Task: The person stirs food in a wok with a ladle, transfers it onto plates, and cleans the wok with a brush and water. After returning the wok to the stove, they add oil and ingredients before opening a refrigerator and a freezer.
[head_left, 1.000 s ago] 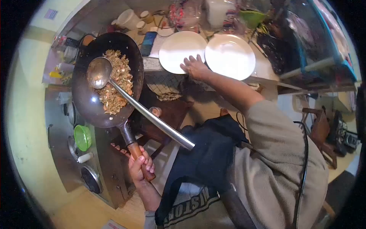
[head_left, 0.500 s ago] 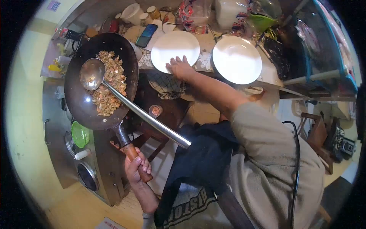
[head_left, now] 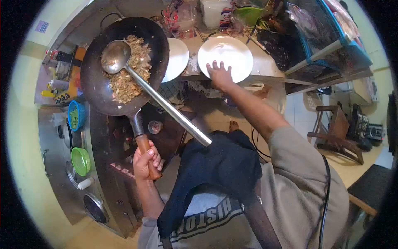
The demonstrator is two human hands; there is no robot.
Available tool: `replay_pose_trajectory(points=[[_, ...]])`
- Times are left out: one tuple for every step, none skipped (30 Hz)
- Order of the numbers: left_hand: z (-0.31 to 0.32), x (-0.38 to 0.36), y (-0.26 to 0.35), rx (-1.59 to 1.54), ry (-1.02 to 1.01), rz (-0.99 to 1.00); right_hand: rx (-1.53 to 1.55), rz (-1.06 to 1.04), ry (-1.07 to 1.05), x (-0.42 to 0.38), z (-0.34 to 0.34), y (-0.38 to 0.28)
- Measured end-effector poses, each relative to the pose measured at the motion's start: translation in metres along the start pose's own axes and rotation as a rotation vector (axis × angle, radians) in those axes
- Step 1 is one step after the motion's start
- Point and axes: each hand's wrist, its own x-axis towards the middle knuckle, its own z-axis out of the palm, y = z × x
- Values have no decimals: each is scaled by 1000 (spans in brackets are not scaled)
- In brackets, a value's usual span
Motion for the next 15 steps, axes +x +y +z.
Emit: replay_pose_trajectory(points=[[9, 0, -2, 7, 21, 3, 2, 14, 6, 7, -2, -9], [13, -1, -6, 16, 21, 3, 15, 10, -3, 11, -7, -21], [20, -1, -10, 22, 17, 4, 36, 14, -23, 12, -9, -27], [21, -3, -9, 26, 7, 5, 59, 10, -50, 14, -12, -36], [18, -5, -8, 27, -2, 3, 54, 2, -62, 14, -14, -43], [16, -4, -9, 40, -1, 3, 42, -9, -71, 14, -17, -44], [18, -4, -11, 48, -2, 7, 28, -23, -81, 14, -22, -46], [21, -5, -13, 55, 2, 13, 98, -48, -82, 3, -43, -49], [27, -8, -16, 63, 9, 21, 310, -78, -79, -10, -54, -43], [30, -8, -17, 96, 28, 10, 518, -113, -73, -17, -66, -36], [35, -8, -17, 96, 29, 11, 726, -145, -67, -25, -82, -34], [43, -10, -19, 95, 31, 6, 973, -35, -388, -44, -112, -42], [48, -11, -20, 94, 29, 1, 1201, 89, -714, -70, -148, -55], [48, -10, -23, 94, 22, 18, 1438, 166, -919, -97, -176, -71], [51, -12, -24, 104, 29, 13, 1671, 248, -1128, -118, -193, -85]])
